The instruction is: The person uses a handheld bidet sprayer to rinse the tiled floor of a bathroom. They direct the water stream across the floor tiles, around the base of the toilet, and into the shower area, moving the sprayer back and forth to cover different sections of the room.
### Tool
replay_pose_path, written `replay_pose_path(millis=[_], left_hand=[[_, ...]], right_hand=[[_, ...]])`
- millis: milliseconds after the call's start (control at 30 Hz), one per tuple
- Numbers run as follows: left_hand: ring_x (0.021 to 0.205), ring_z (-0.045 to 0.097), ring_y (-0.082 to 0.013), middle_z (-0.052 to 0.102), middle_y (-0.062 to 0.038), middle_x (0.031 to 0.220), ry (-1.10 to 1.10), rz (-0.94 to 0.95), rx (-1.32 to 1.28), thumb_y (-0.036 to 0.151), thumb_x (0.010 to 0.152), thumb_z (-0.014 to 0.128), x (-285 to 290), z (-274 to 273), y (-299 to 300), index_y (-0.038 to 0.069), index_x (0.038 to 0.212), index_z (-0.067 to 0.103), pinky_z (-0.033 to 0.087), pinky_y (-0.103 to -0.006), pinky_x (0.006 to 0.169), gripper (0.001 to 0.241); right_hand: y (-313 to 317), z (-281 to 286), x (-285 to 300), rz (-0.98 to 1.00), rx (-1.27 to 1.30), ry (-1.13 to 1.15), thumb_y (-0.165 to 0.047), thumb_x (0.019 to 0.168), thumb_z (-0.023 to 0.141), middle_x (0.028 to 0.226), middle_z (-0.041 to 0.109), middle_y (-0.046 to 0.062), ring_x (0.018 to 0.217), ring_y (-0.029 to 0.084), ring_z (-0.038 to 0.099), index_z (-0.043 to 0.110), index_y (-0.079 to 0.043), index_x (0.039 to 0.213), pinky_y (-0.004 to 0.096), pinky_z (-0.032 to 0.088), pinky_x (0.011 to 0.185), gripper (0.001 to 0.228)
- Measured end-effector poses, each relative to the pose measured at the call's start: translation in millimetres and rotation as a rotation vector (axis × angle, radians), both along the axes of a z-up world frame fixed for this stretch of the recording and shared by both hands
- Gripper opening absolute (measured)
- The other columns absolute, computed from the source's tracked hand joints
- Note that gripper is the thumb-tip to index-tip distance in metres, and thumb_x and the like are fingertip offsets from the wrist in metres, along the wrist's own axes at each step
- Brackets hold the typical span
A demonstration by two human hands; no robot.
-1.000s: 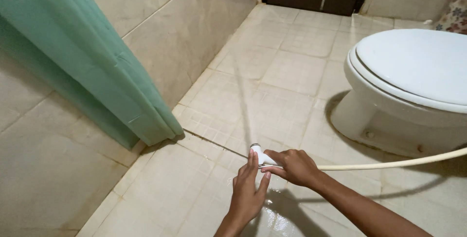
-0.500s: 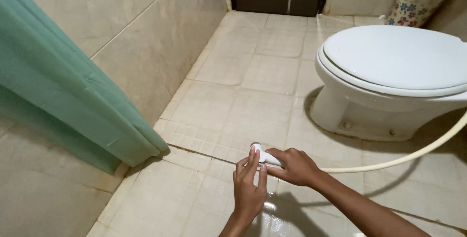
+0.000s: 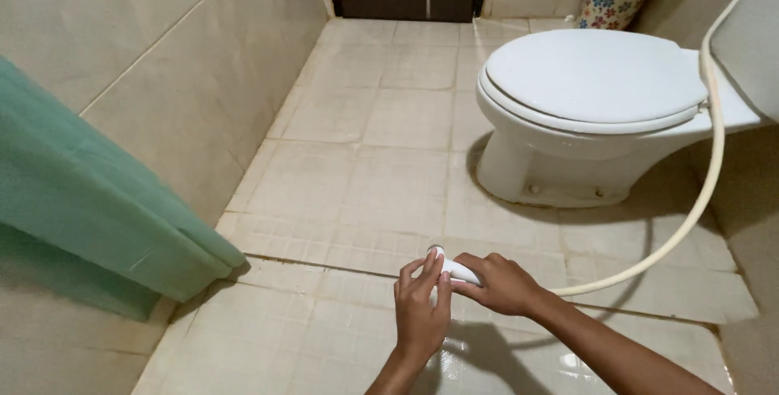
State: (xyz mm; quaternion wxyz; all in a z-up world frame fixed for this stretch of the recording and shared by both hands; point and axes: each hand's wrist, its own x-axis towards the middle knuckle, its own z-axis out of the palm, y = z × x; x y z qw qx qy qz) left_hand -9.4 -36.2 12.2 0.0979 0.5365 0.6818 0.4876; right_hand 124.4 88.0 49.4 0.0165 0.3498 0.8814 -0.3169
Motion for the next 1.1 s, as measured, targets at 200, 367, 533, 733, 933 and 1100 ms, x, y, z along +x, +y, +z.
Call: replay_pose_path(millis=[200,367,533,733,933,1100], left_hand=[[0.128,0.055,-0.0263,0.069,-0.011,0.138,-0.102,-0.073,-0.008,0.021,0.100,0.060,14,-16,1,0.006,0.131,0.070,0.045,-0.0381,0.101,0.036],[0.125,0.055,-0.0248,0.070,-0.009,0.137,-0.082,-0.112,-0.045,0.020,0.099,0.059,23,-16,-1,0.005,0.131,0.070,0.042,-0.0392,0.102,0.037],[0.123,0.055,-0.0246,0.069,-0.009,0.138,-0.146,-0.173,-0.055,0.022,0.100,0.059,35,-16,0,0.006,0.132,0.069,0.043,-0.0388,0.103,0.037],[0.124,0.055,-0.0270,0.068,-0.010,0.139,-0.134,-0.254,-0.087,0.022,0.100,0.058,54,-22,3,0.006,0.133,0.069,0.045,-0.0404,0.105,0.039],[0.127,0.055,-0.0280,0.064,-0.014,0.142,-0.270,-0.359,-0.096,0.022,0.102,0.055,75,-29,7,0.000,0.136,0.064,0.048,-0.0397,0.105,0.041],[0.128,0.055,-0.0277,0.063,-0.014,0.143,-0.279,-0.371,-0.143,0.021,0.101,0.056,90,-29,9,0.000,0.136,0.063,0.046,-0.0396,0.107,0.041]], right_hand=[[-12,2,24,-0.066,-0.026,-0.049,-0.055,0.091,0.064,0.077,0.076,0.012,0.074,0.032,0.073,0.068,-0.024,0.118,0.046,0.056,0.070,0.041],[-22,6,36,-0.102,-0.007,-0.039,-0.058,0.088,0.065,0.083,0.078,0.008,0.077,0.031,0.074,0.069,-0.023,0.116,0.045,0.058,0.071,0.045],[-33,14,52,-0.167,0.003,-0.082,-0.062,0.088,0.064,0.083,0.077,0.009,0.079,0.030,0.074,0.070,-0.019,0.112,0.045,0.058,0.073,0.049],[-42,13,76,-0.273,-0.073,-0.150,-0.062,0.088,0.063,0.083,0.077,0.009,0.080,0.028,0.075,0.071,-0.019,0.113,0.046,0.058,0.075,0.051],[-46,12,101,-0.311,-0.091,-0.147,-0.059,0.089,0.061,0.086,0.076,0.013,0.082,0.032,0.074,0.070,-0.018,0.115,0.047,0.057,0.076,0.050],[-48,3,119,-0.292,-0.064,-0.086,-0.058,0.090,0.060,0.095,0.078,0.011,0.089,0.033,0.074,0.070,-0.014,0.116,0.047,0.057,0.080,0.052]])
